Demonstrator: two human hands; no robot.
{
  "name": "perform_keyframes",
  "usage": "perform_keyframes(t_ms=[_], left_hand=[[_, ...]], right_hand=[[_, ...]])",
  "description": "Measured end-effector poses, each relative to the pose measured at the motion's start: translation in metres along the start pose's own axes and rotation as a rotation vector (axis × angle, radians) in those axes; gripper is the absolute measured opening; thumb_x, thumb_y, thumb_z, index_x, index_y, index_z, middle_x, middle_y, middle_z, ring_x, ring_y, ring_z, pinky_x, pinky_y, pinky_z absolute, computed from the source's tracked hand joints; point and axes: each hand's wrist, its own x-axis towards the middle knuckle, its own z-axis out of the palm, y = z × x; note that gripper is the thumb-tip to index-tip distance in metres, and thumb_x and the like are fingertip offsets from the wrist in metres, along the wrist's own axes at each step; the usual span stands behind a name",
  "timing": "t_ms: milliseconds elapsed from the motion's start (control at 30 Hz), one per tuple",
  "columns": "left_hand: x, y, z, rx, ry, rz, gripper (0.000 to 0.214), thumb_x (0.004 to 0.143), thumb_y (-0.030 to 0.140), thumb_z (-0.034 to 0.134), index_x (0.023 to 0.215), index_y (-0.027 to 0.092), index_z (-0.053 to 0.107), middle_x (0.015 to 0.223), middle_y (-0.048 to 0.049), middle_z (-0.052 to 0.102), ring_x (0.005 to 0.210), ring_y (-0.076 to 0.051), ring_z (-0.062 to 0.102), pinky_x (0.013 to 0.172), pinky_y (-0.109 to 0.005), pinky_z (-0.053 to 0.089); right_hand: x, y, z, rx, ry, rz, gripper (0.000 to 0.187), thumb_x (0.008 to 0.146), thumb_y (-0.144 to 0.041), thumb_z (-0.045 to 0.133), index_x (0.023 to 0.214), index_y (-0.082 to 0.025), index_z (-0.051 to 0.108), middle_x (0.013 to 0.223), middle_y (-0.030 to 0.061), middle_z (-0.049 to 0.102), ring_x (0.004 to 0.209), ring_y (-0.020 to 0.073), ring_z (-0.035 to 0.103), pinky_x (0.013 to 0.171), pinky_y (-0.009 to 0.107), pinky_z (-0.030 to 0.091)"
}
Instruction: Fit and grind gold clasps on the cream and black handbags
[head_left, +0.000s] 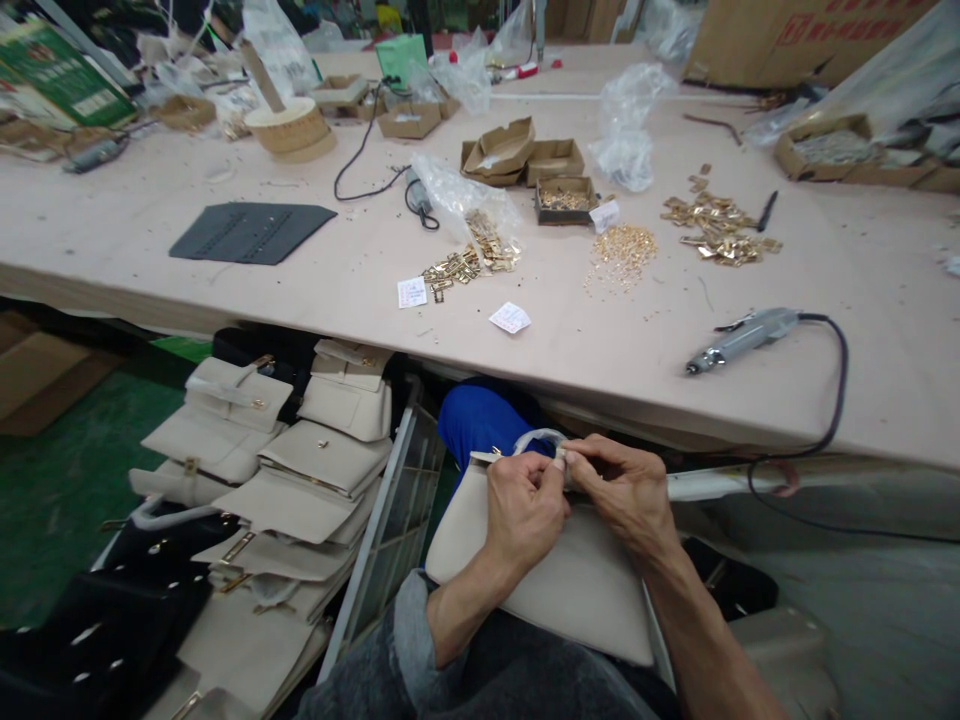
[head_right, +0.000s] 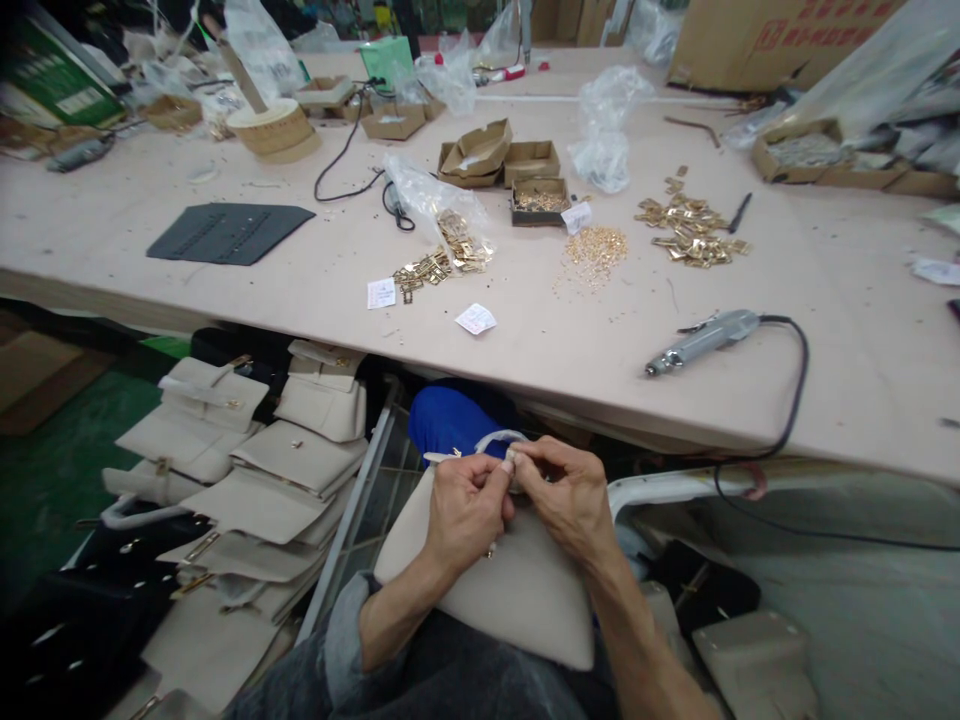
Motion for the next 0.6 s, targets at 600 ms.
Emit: perform_keyframes(t_ms=[600], left_hand=[[-0.003, -0.003, -0.012, -0.104, -0.03, 0.155, 0.031, 0.095, 0.03, 0.064, 0.121, 0.017, 0.075, 0.1, -0.0097, 0.077, 0.057, -0.015, 0.071, 0.05, -0.023, 0.053]], right_hand=[[0.01, -0.001, -0.008, 0.124, -0.019, 0.026, 0.022, 0.091, -0.037, 0.074, 0.104, -0.02, 0.08, 0.089, 0.0048, 0.07, 0.067, 0.0137, 0.061, 0.06, 0.025, 0.053]])
